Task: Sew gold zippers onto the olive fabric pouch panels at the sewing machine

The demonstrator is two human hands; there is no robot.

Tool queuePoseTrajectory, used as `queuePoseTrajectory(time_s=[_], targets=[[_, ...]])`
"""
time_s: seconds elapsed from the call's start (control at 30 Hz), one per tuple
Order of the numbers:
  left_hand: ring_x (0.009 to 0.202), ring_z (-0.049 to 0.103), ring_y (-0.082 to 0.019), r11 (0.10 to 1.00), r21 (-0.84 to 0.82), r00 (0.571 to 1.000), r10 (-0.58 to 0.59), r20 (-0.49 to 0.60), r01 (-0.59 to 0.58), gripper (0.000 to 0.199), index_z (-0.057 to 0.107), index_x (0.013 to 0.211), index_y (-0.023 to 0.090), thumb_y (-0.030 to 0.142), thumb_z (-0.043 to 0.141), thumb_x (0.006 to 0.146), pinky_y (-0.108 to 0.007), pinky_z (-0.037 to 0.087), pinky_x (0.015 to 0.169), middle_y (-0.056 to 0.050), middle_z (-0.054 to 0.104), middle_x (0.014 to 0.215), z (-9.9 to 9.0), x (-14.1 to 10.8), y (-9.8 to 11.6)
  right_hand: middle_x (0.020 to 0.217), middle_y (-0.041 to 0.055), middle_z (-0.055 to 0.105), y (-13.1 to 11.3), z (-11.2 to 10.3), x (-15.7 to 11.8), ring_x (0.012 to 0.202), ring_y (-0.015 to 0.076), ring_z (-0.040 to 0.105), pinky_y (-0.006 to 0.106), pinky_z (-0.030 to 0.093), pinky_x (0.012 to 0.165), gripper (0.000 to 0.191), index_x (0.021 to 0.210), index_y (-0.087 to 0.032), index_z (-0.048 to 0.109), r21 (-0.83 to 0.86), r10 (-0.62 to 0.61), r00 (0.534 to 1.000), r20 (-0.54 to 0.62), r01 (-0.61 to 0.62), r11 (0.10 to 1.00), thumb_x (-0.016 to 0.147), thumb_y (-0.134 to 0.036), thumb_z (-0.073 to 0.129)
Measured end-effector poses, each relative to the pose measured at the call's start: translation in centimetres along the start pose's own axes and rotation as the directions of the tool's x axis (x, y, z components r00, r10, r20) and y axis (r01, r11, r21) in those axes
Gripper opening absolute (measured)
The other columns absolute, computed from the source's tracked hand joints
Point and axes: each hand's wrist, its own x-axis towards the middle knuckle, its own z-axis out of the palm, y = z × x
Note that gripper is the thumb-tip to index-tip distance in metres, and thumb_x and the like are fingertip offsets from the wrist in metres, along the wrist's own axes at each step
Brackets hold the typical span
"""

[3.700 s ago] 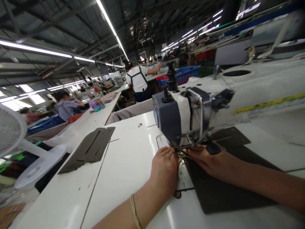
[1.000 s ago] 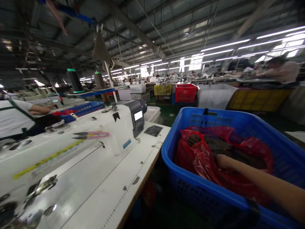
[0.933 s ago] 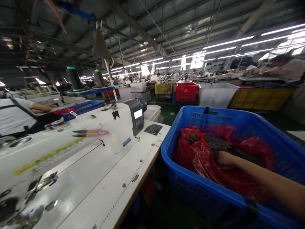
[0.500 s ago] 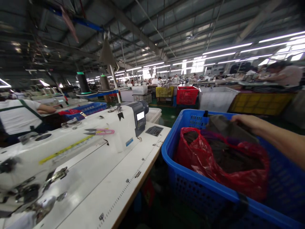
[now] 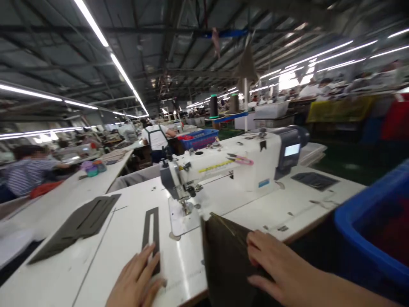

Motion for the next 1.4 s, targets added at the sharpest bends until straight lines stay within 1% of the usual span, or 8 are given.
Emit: queuePoseTrajectory(time_s=[0.27, 0.47, 0.6, 0.73, 0.83, 0.93, 1.13, 1.4], targets=[[0.093, 0.059, -0.018, 0.945, -0.268, 0.982, 0.187, -0.032, -0.188, 0.03, 0.061, 0.102, 0.021, 0.003, 0.041, 0.089, -0.039, 0.045, 0.094, -0.006, 0.063, 0.1, -1.2, 8.7, 5.9, 0.071, 0.0047, 0.059, 2.2, 2.1, -0.8, 0.062, 0.0188, 0.058, 0.03, 0.05, 0.056, 0.03, 0.071, -0.023, 0.057, 0.005, 0.066, 0.974, -0.218, -0.067, 0.998, 0.084, -0.049, 0.052], [0.094, 0.056, -0.029, 0.971, -0.232, 0.825, 0.182, 0.535, -0.064, 0.053, 0.058, 0.104, 0.017, 0.037, 0.084, 0.062, -0.041, 0.05, 0.076, -0.011, 0.056, 0.108, 0.5, 12.7, 8.3, 0.122, 0.0135, 0.059, 2.7, 4.4, -4.2, 0.103, 0.0348, 0.059, 0.046, 0.054, 0.074, 0.058, 0.124, -0.025, 0.056, -0.416, -0.374, 0.909, -0.185, 0.272, 0.868, 0.072, -0.05, 0.06], [0.089, 0.057, -0.024, 0.913, -0.407, 0.778, 0.237, 0.582, 0.026, 0.037, 0.062, 0.087, 0.019, 0.033, 0.085, 0.063, -0.03, 0.047, 0.073, -0.004, 0.06, 0.096, -0.2, 12.2, 8.0, 0.114, 0.0103, 0.065, 1.6, 3.8, -3.5, 0.101, 0.0303, 0.062, 0.045, 0.054, 0.078, 0.035, 0.11, -0.026, 0.064, -0.416, -0.513, 0.838, -0.185, 0.406, 0.814, 0.076, -0.029, 0.056], [0.065, 0.057, -0.014, 0.651, -0.655, 0.793, 0.131, 0.595, 0.384, 0.022, 0.063, 0.071, 0.016, 0.031, 0.059, 0.088, -0.023, 0.044, 0.063, 0.0, 0.061, 0.068, -1.0, 12.9, 6.8, 0.083, 0.0041, 0.071, 1.6, 2.1, -1.1, 0.076, 0.0197, 0.068, 0.028, 0.056, 0.066, 0.025, 0.081, -0.025, 0.068, 0.14, -0.03, 0.979, -0.201, 0.059, 0.988, 0.088, -0.031, 0.045], [0.068, 0.058, -0.016, 0.438, -0.782, 0.893, -0.297, 0.339, 0.443, 0.028, 0.062, 0.081, 0.015, 0.037, 0.048, 0.091, -0.025, 0.046, 0.062, -0.002, 0.062, 0.072, -1.5, 13.6, 5.9, 0.068, 0.004, 0.069, 4.3, 1.6, 0.9, 0.063, 0.0217, 0.067, 0.029, 0.055, 0.053, 0.041, 0.068, -0.023, 0.064, 0.415, 0.359, 0.933, 0.001, -0.328, 0.849, 0.086, -0.05, 0.038], [0.083, 0.059, -0.018, 0.532, -0.789, 0.817, -0.572, -0.068, 0.307, 0.019, 0.06, 0.096, 0.017, 0.032, 0.05, 0.092, -0.028, 0.048, 0.072, -0.004, 0.063, 0.089, -1.7, 13.4, 6.4, 0.074, 0.0061, 0.069, 7.1, 1.8, 1.9, 0.071, 0.0257, 0.067, 0.036, 0.056, 0.063, 0.043, 0.079, -0.022, 0.065, 0.48, 0.494, 0.868, 0.054, -0.456, 0.749, 0.08, -0.058, 0.041], [0.087, 0.058, -0.018, 0.786, -0.618, 0.999, -0.014, -0.052, -0.021, 0.017, 0.067, 0.098, 0.021, 0.015, 0.053, 0.09, -0.032, 0.047, 0.078, -0.005, 0.064, 0.095, 1.1, 12.3, 10.7, 0.101, 0.0079, 0.066, 7.7, 2.0, 0.6, 0.088, 0.0233, 0.064, 0.038, 0.052, 0.081, 0.032, 0.094, -0.025, 0.065, 0.262, 0.294, 0.898, -0.328, -0.213, 0.941, 0.086, -0.049, 0.045], [0.084, 0.056, -0.018, 0.948, -0.304, 0.914, 0.201, 0.353, -0.091, 0.006, 0.067, 0.084, 0.02, 0.024, 0.063, 0.087, -0.033, 0.041, 0.075, -0.002, 0.061, 0.09, 5.1, 14.0, 12.4, 0.093, 0.0064, 0.062, 8.8, 4.0, -0.7, 0.087, 0.0203, 0.061, 0.034, 0.051, 0.075, 0.024, 0.089, -0.027, 0.071, 0.268, 0.055, 0.996, -0.063, -0.036, 0.963, 0.088, -0.039, 0.05]])
